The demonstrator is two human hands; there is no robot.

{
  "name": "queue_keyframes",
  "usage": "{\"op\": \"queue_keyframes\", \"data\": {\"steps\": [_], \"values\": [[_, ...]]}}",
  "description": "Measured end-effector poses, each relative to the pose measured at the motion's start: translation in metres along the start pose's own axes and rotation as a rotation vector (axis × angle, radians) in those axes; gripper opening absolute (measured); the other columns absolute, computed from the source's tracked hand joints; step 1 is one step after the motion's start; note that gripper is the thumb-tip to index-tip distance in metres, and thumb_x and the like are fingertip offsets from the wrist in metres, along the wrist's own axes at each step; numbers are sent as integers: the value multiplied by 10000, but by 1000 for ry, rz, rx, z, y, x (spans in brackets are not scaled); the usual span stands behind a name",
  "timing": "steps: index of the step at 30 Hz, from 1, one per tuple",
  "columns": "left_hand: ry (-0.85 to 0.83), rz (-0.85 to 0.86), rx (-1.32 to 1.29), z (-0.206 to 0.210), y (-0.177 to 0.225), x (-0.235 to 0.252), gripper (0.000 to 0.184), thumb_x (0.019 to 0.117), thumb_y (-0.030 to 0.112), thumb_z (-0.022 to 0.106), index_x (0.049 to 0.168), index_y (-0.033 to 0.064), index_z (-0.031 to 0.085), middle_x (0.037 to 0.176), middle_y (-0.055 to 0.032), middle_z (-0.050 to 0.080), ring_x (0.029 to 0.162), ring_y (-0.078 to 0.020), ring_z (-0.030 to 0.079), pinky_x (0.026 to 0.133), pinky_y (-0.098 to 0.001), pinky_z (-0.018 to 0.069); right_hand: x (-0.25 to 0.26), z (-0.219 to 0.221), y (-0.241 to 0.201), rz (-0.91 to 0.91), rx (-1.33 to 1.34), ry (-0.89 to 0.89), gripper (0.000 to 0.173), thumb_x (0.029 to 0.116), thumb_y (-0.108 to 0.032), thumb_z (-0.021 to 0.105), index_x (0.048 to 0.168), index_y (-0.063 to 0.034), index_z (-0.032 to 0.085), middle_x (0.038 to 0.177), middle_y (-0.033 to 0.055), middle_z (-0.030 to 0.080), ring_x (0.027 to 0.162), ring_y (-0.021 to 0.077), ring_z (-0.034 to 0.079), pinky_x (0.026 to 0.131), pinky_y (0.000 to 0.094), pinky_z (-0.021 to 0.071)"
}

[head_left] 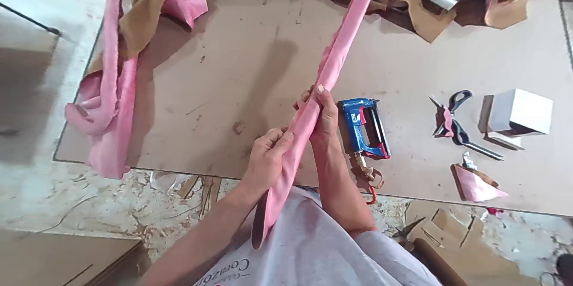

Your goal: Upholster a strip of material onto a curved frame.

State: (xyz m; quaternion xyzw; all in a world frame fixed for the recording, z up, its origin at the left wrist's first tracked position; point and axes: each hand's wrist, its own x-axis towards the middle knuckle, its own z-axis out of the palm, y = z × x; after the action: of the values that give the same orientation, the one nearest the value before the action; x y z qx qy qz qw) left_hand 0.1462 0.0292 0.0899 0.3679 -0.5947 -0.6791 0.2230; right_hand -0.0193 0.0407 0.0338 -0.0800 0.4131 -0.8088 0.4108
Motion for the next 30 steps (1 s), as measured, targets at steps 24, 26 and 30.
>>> {"op": "queue_keyframes", "data": {"steps": [24, 26, 30], "values": [[-123, -30, -309, 4, -8, -4, 311, 1056, 88, 435, 843, 86, 662, 730, 40, 640, 675, -35, 617, 665, -218, 545, -6, -20, -34, -923, -1296, -410, 881, 1040, -639, 107, 1559, 12, 391, 1681, 186, 271, 1584, 343, 157, 1274, 620, 89], [-27, -13, -291, 1, -12, -3, 270, 1008, 45, 453, 891, 97, 690, 751, 57, 697, 697, -10, 661, 681, -209, 579, -55, 0, -9, -875, -1185, -629, 891, 1029, -653, 50, 1443, -73, 585, 1578, 98, 491, 1534, 271, 332, 1254, 587, 181], [139, 250, 116, -23, 5, 17, 281, 1038, 145, 518, 788, 72, 622, 767, 33, 607, 681, -30, 587, 619, -204, 513, -106, -6, -17, -622, -714, -648, 833, 1021, -717, 177, 1412, -110, 591, 1454, 111, 599, 1376, 245, 539, 1161, 484, 444]]}}
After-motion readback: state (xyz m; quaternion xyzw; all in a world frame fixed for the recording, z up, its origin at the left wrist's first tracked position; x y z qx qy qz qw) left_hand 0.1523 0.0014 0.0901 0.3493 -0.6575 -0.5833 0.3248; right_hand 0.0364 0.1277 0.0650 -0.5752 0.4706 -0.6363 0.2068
